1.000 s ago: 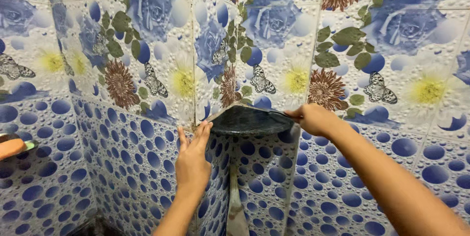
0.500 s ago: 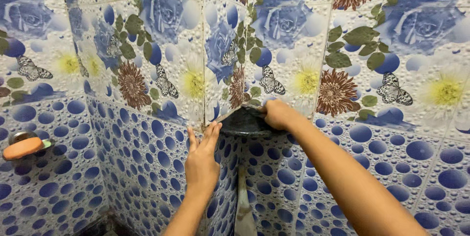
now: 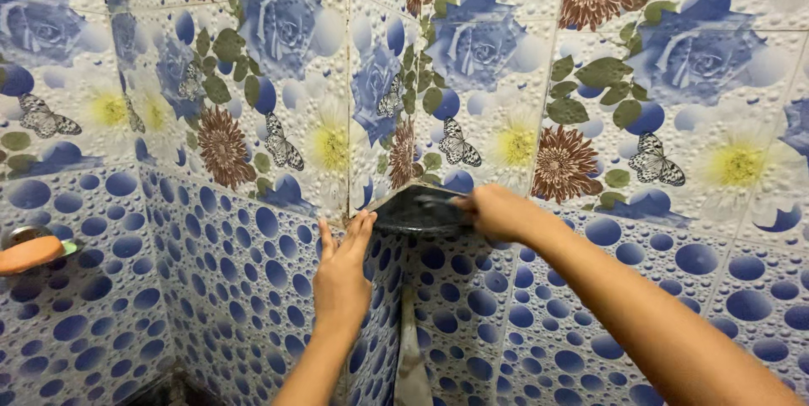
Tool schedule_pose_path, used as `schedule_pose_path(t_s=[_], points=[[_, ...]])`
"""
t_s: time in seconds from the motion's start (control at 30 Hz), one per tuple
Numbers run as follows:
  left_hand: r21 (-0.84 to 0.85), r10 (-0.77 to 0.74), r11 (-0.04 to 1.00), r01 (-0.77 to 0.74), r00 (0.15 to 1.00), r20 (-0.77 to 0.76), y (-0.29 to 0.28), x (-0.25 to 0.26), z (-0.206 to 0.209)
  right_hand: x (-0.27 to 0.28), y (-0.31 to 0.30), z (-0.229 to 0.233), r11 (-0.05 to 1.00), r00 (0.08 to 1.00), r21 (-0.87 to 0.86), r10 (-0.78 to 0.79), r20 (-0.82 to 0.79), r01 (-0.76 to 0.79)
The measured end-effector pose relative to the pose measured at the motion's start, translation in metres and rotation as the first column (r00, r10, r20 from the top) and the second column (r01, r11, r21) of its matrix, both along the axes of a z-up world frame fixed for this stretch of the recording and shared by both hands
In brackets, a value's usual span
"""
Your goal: The person scrubs a small triangular corner shelf in a tiled bathroom using a toothbrush, then rinses the shelf with water from a green cup. The person also opens a blue soap dish and removes a bar of soap.
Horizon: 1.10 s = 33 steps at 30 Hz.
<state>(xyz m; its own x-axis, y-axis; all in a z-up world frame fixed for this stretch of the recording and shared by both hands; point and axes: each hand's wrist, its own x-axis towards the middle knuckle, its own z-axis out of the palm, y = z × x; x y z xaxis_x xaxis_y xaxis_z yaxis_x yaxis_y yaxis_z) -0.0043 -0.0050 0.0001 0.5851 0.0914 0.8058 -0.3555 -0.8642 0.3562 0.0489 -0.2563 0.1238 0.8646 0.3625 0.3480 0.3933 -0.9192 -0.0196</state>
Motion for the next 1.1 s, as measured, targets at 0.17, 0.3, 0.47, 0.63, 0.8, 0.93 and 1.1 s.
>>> schedule_pose_path(t_s=[0.17,0.3,0.47,0.63,0.8,0.93,1.1], points=[[-0.007,0.004,1.000,-0.004,0.999,-0.042,0.000,0.001,0.000,0.001,-0.002,-0.009,0.998,0.997,-0.017,-0.065,0.046,0.066],[0.011,0.004,1.000,-0.004,0.999,0.034,0.000,0.002,0.000,-0.011,0.027,-0.019,0.973,0.978,0.130,0.200,-0.053,-0.192],[0.003,-0.015,1.000,0.015,0.999,-0.042,0.000,0.001,-0.002,-0.026,0.002,-0.018,0.997,0.993,-0.006,-0.074,-0.088,0.073],[-0.012,0.005,1.000,-0.004,0.999,0.049,-0.003,-0.001,0.000,-0.031,-0.025,-0.020,0.977,0.960,-0.014,-0.205,0.190,0.212],[-0.007,0.000,1.000,0.000,1.000,0.004,-0.004,-0.003,0.002,-0.055,0.038,-0.046,0.982,0.992,0.144,-0.124,-0.021,0.126],[-0.005,-0.001,1.000,0.001,1.000,0.025,-0.003,-0.003,0.001,-0.078,0.047,-0.050,0.995,0.998,0.095,-0.002,0.063,-0.004],[-0.015,-0.006,1.000,0.006,1.000,0.028,-0.002,-0.002,0.000,-0.078,0.000,-0.037,0.943,0.942,0.067,-0.331,0.051,0.327]])
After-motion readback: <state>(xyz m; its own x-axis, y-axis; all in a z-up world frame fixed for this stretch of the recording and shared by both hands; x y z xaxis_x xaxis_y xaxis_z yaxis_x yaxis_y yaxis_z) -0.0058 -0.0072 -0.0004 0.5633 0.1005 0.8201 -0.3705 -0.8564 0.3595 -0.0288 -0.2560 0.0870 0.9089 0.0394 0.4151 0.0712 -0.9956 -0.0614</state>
